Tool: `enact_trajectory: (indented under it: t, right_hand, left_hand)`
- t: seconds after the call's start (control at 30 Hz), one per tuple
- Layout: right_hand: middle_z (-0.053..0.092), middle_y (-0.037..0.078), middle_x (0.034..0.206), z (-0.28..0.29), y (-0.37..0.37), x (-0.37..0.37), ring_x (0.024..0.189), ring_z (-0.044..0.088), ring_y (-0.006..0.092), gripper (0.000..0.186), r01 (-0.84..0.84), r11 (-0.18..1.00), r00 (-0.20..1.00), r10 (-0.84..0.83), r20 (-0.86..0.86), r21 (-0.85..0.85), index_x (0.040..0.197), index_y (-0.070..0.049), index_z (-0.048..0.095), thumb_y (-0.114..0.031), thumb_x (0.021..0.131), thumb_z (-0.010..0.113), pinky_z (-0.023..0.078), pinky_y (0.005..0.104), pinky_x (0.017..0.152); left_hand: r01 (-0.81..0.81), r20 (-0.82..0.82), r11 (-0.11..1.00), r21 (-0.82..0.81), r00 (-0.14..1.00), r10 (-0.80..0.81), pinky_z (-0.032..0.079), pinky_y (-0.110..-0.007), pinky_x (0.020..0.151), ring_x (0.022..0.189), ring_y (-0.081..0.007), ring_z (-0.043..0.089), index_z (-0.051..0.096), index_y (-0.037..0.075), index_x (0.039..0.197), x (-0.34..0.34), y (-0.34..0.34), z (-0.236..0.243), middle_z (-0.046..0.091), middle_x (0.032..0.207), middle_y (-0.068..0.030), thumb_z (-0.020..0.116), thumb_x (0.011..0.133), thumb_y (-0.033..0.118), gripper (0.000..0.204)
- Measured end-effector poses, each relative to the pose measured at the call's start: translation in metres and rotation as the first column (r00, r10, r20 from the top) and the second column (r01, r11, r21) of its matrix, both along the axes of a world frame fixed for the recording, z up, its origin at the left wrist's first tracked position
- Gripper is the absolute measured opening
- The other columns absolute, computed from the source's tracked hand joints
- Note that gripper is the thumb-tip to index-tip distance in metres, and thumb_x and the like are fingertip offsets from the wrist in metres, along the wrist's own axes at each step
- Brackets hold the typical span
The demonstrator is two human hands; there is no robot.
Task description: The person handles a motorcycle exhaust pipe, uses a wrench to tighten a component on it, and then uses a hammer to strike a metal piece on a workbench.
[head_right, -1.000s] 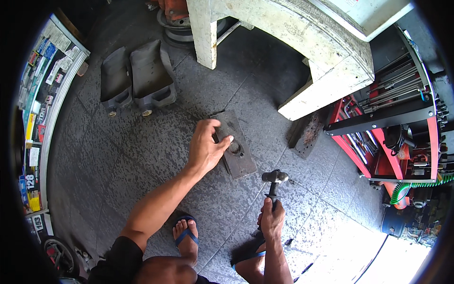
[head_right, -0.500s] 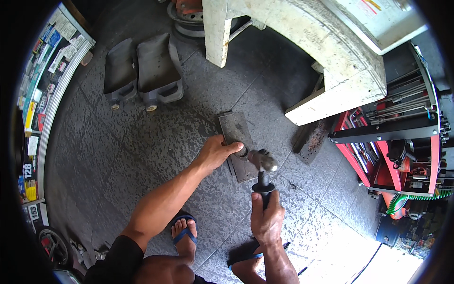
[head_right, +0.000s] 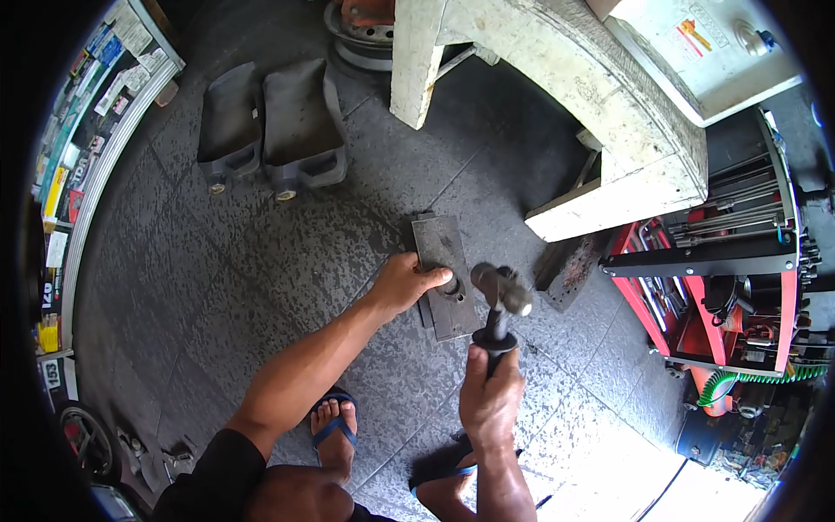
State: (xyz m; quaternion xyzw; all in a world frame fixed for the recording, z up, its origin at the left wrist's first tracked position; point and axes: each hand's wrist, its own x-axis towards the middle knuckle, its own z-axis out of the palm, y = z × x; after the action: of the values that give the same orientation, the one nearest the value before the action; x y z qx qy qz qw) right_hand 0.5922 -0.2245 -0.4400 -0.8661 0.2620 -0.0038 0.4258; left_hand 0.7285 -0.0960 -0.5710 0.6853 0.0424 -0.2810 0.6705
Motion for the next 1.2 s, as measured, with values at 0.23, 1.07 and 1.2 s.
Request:
enact_trajectory:
  t: [0.23,1.07,1.2]
  right_hand:
    - [0.062,0.022,0.066,-0.032,-0.007,-0.010,0.060,0.066,0.0345,0.032,-0.111,0.990,0.987,0.099,-0.129,-0.087,0.094,0.003,0.056,-0.029,0.098,0.059,0.048,0.0446,0.056]
    - [0.064,0.029,0.075,-0.044,-0.016,0.041,0.074,0.065,0.0486,0.030,-0.316,0.925,0.948,0.299,-0.107,-0.212,0.097,0.003,0.056,-0.026,0.095,0.063,0.049,0.0460,0.059]
    - [0.064,0.026,0.071,-0.005,0.002,0.043,0.067,0.065,0.0472,0.030,-0.323,0.940,0.946,0.322,-0.023,-0.112,0.101,0.004,0.056,-0.025,0.096,0.062,0.048,0.0449,0.056]
  left_hand:
    - [0.092,0.109,0.966,-0.242,0.992,-0.067,0.051,-0.028,0.077,0.086,-0.0156,0.065,0.069,-0.004,0.098,0.011,0.016,-0.018,0.071,0.093,-0.0105,0.077,0.086,0.035,0.041]
    - [-0.130,-0.405,0.948,-0.292,0.914,0.001,0.032,-0.024,0.041,0.047,-0.0064,0.045,0.067,0.004,0.082,-0.036,-0.015,0.006,0.057,0.062,-0.0001,0.074,0.084,0.018,0.015]
    - [-0.116,-0.416,0.967,-0.227,0.909,0.011,0.032,-0.023,0.042,0.047,-0.0052,0.044,0.067,0.006,0.081,-0.037,-0.008,0.000,0.057,0.062,0.0007,0.073,0.085,0.017,0.013]
